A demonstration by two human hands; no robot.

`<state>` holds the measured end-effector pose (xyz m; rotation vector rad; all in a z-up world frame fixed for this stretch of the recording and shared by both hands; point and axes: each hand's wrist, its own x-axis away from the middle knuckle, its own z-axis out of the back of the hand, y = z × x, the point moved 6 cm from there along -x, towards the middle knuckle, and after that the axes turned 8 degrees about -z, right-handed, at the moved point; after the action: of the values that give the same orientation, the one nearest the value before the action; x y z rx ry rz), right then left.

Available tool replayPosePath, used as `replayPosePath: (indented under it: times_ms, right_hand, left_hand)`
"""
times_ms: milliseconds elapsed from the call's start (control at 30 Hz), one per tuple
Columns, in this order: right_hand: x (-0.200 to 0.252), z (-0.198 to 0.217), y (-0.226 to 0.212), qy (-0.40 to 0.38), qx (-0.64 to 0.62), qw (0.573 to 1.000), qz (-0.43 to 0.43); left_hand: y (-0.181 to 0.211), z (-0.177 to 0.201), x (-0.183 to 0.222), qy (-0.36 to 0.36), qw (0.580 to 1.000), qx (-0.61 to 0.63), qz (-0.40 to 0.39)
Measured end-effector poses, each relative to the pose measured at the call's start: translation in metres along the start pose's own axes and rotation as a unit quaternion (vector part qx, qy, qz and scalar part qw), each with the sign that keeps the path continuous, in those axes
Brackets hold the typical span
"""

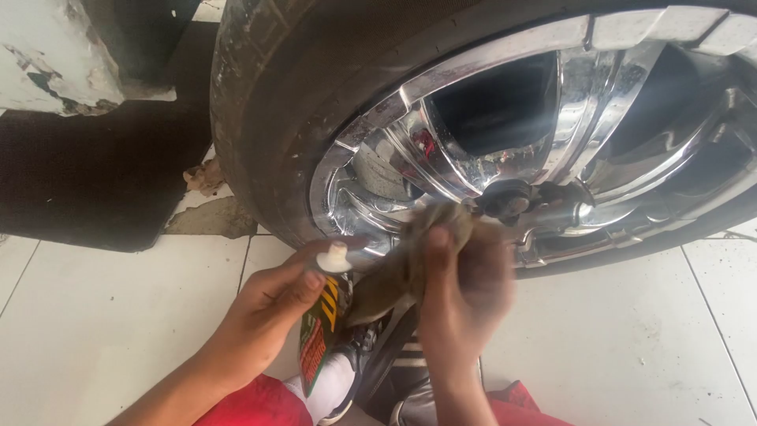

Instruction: Cleaning and polishing a chrome car rim using a rag and polishing paste.

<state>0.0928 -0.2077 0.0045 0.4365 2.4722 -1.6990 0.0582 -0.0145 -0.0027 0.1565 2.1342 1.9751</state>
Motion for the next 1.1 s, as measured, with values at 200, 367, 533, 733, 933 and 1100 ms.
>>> replayPosePath:
  times_ms: [200, 367, 533, 733, 933, 1100]
  right_hand:
    - [-0.061, -0.031, -0.057, 0.093, 0.251, 0.935, 0.234]
    - [-0.07, -0.063, -0.061, 0.062, 0.377, 0.86, 0.339]
    - [-0.074, -0.067, -0.047, 0.051, 0.364, 0.855, 0.365]
    - [-0.078, -0.056, -0.036, -0.013, 0.352, 0.875, 0.333]
    - [-0.076, -0.045, -0.024, 0.027, 0.36, 0.854, 0.374]
    - [-0.063, -0.053, -0.035, 0.035, 0.418, 0.82, 0.389]
  left_hand:
    - [-0.045, 0.038, 0.023, 0.103, 0.978, -0.06, 0.171]
    - [-0.012, 0.029, 0.01, 0.047, 0.998, 0.026, 0.041]
    - [-0.015, 0.049, 0.016, 0.091, 0.993, 0.031, 0.075]
    - [-0.012, 0.045, 0.018, 0.071, 0.996, 0.017, 0.054]
    - [-0.004, 0.037, 0.02, 0.076, 0.992, -0.093, 0.048]
    - [-0.012, 0.041, 0.021, 0.088, 0.99, -0.082, 0.078]
